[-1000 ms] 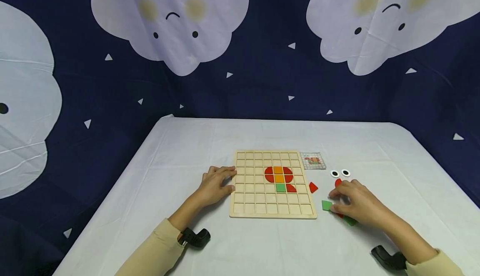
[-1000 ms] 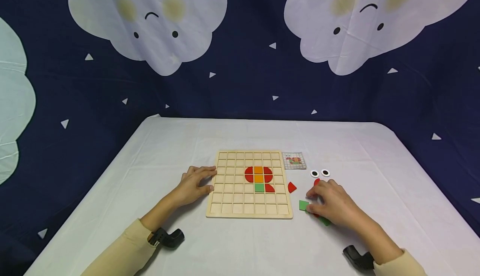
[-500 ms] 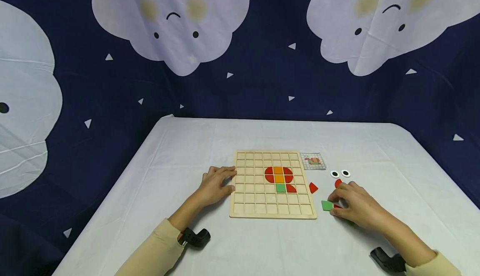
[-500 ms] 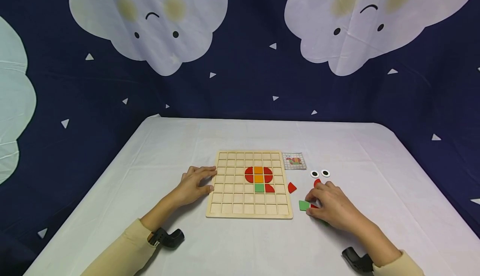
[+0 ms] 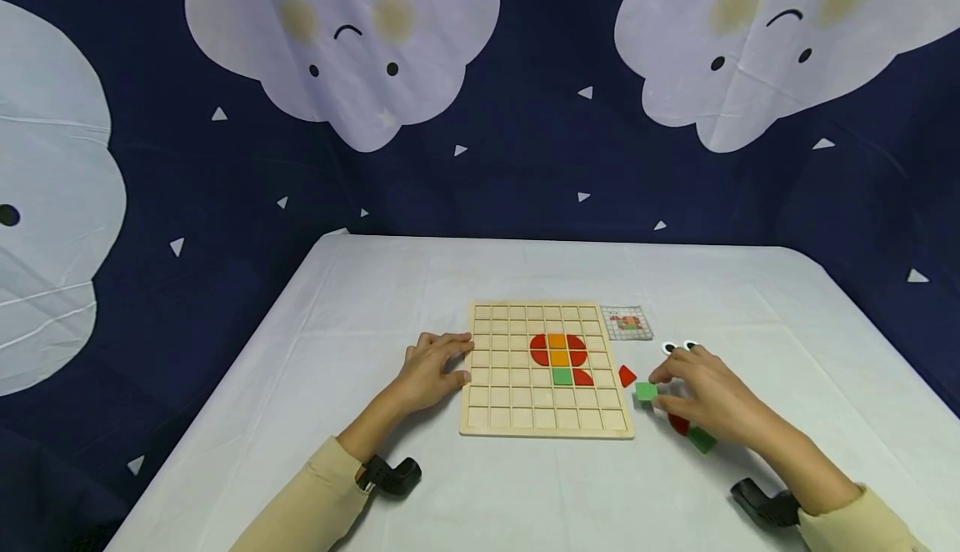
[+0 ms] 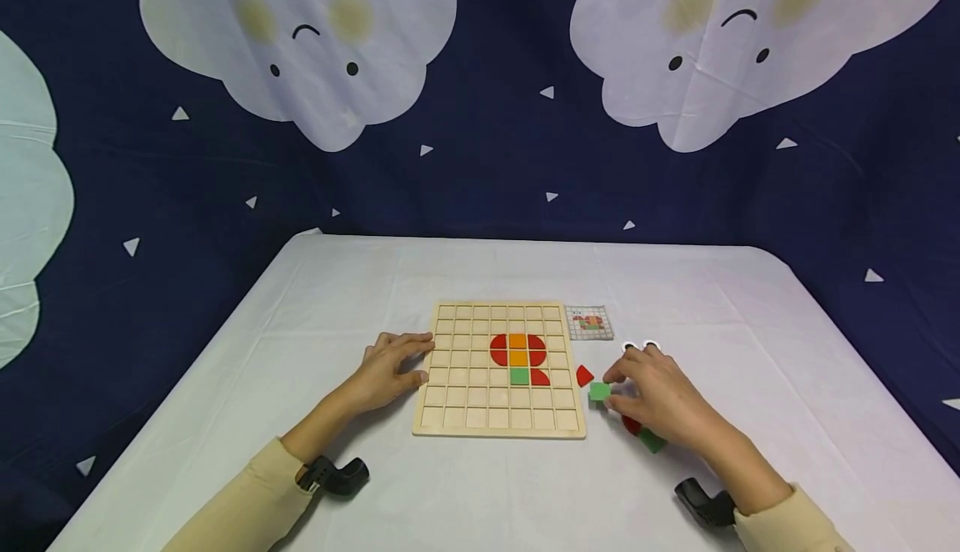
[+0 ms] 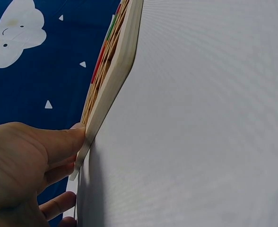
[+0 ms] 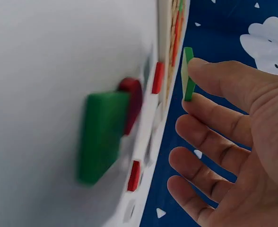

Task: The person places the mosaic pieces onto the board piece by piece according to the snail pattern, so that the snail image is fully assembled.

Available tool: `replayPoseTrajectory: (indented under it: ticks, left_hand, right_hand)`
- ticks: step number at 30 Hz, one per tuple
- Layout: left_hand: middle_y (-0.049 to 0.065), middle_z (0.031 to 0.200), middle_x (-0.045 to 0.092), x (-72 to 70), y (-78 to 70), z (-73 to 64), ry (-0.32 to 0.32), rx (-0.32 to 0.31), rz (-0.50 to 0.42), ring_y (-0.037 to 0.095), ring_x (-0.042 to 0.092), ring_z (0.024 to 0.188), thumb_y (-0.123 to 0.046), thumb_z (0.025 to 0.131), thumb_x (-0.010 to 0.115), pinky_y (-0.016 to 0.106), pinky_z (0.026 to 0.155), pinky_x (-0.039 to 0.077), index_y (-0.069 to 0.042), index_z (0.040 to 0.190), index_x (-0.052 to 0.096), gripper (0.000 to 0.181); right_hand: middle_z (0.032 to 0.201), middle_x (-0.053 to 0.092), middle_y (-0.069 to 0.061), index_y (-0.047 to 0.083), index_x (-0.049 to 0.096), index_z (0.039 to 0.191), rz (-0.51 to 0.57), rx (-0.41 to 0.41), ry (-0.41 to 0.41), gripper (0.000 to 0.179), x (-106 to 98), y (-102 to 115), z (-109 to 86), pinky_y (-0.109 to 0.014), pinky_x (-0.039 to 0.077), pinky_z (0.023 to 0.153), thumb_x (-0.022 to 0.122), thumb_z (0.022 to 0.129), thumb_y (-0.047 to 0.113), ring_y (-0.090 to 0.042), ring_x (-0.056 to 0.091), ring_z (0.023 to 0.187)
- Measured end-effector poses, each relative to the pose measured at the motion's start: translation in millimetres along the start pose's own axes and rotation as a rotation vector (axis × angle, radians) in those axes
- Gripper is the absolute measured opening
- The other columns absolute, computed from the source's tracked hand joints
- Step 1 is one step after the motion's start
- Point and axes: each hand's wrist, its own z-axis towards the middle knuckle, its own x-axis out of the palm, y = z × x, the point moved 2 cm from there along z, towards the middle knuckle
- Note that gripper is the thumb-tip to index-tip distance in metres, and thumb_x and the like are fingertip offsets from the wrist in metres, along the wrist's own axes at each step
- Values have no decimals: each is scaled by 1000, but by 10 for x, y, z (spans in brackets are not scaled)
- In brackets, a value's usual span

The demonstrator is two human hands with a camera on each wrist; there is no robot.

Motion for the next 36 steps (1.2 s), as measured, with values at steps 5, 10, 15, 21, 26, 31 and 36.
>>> replayPoseTrajectory:
  ticks: [5,10,15,21,26,31,36]
  left_hand:
    - [-1,140,52,-5,-6,0,1,-2,-2,26,43,116,-23,84,69,41,85,29,-12,128,59,47]
    - [0,140,52,-8,-11,3,-3,3,-2,26,43,116,-23,84,69,42,85,30,-11,128,59,47]
    - [-1,140,52,-11,-18,2,0,3,-2,26,43,116,-23,84,68,41,85,29,-11,128,59,47]
    - [0,141,52,-15,-21,-5,2,5,1,25,43,115,-22,84,68,42,85,29,-10,128,59,47]
    - [-1,141,52,-11,-16,-2,3,-1,-1,25,43,116,-23,84,68,41,85,29,-11,128,59,47]
    - [-1,140,52,-5,-11,1,-5,1,1,25,43,116,-23,83,69,42,85,30,-11,127,60,46]
    - [0,141,52,-10,-16,-3,0,3,-6,26,43,116,-23,84,68,42,86,29,-11,128,59,47]
  right_hand:
    - [96,66,2,17,70,93,22,-27,-25,19,25,139,153,-40,42,79,76,75,21,-18,50,92]
    - [94,64,3,16,70,92,53,-89,-58,18,132,325,349,-46,42,88,76,75,20,-23,53,98]
    - [93,64,2,14,70,90,86,-137,-64,18,244,518,540,-50,37,98,76,75,21,-26,53,99]
    - [88,62,5,15,72,89,73,-157,-65,20,359,703,691,-32,38,75,78,73,26,-13,45,84]
    - [83,58,7,17,71,87,66,-156,-34,19,444,780,754,-29,33,71,78,73,28,-11,40,78]
    - [82,55,9,19,72,87,62,-147,1,17,488,823,790,-27,30,70,78,74,28,-11,38,78]
    - [82,56,10,20,72,87,42,-164,11,17,514,845,810,-26,30,69,78,74,30,-10,38,78]
